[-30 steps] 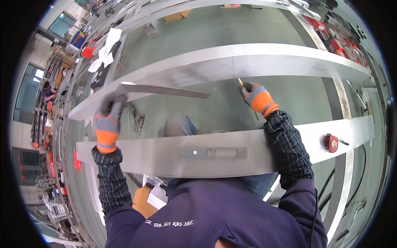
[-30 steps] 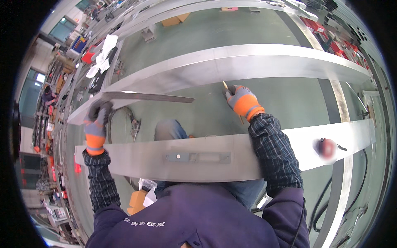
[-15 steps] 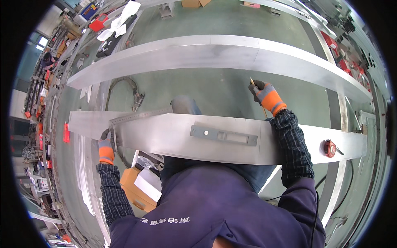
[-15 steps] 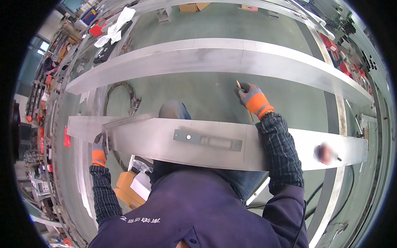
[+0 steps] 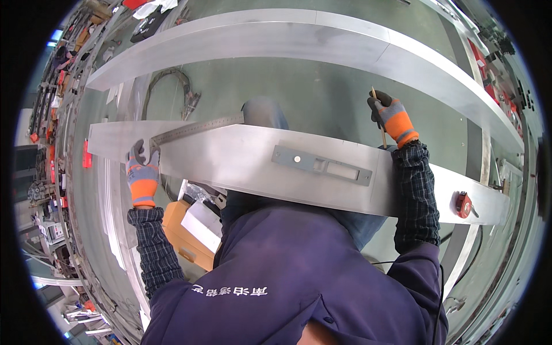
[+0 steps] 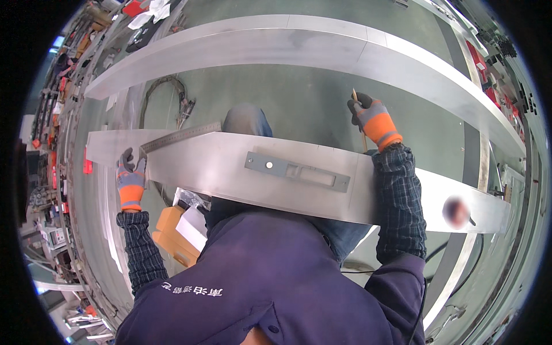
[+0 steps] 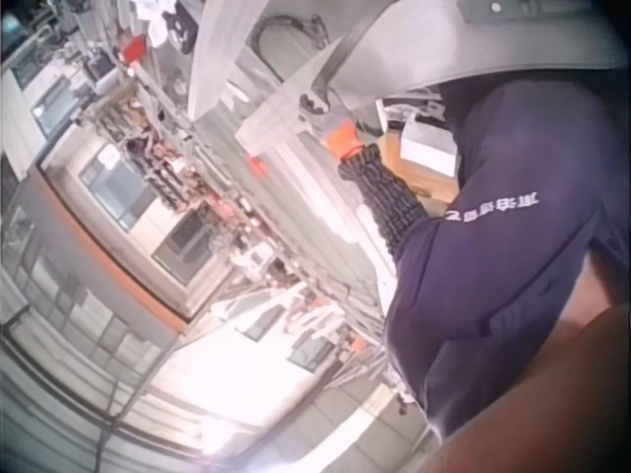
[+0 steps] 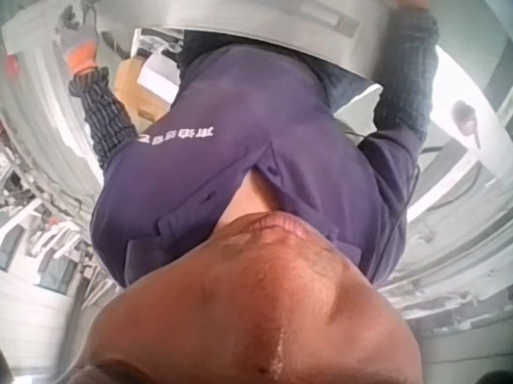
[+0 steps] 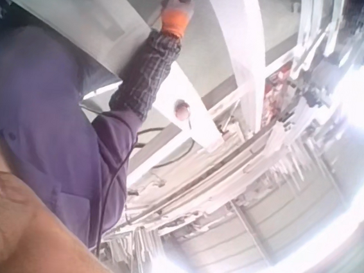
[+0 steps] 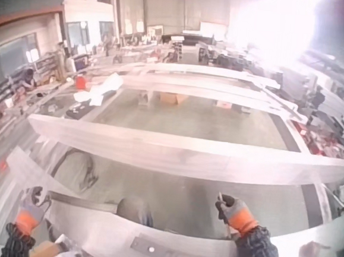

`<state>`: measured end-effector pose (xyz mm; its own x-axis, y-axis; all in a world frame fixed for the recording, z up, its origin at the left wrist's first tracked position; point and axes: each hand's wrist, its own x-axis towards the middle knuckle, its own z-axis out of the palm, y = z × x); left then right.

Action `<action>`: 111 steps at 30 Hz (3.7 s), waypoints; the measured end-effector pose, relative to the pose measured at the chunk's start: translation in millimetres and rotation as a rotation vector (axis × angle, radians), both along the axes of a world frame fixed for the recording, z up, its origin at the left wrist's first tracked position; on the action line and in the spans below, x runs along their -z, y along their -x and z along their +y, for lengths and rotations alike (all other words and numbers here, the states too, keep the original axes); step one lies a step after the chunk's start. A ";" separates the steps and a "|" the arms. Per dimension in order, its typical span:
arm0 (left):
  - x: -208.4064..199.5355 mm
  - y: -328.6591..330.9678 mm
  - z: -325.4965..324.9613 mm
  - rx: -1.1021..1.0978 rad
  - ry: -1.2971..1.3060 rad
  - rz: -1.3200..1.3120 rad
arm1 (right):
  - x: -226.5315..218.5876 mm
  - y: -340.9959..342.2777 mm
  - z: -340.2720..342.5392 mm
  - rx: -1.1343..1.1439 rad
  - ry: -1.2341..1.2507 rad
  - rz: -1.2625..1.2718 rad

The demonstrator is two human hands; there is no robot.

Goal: The person measures and marks a long metal beam using a tape measure, pencil, and metal ruler. They repeatedly measure distances, make marks, and align the ruler to draw straight lines on the beam's surface.

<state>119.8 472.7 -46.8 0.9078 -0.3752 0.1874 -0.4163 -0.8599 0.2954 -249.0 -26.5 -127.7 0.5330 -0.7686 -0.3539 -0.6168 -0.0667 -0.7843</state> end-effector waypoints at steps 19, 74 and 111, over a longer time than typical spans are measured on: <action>-16.9 23.0 -80.2 0.507 0.041 -0.002 | -84.4 50.4 33.7 0.226 0.091 -0.586; -79.1 239.1 -516.0 1.250 -0.535 0.045 | -29.6 204.3 72.1 0.897 0.672 -0.459; -57.4 210.7 -223.0 0.958 0.681 1.411 | -141.6 6.1 178.2 -0.074 -0.022 -0.883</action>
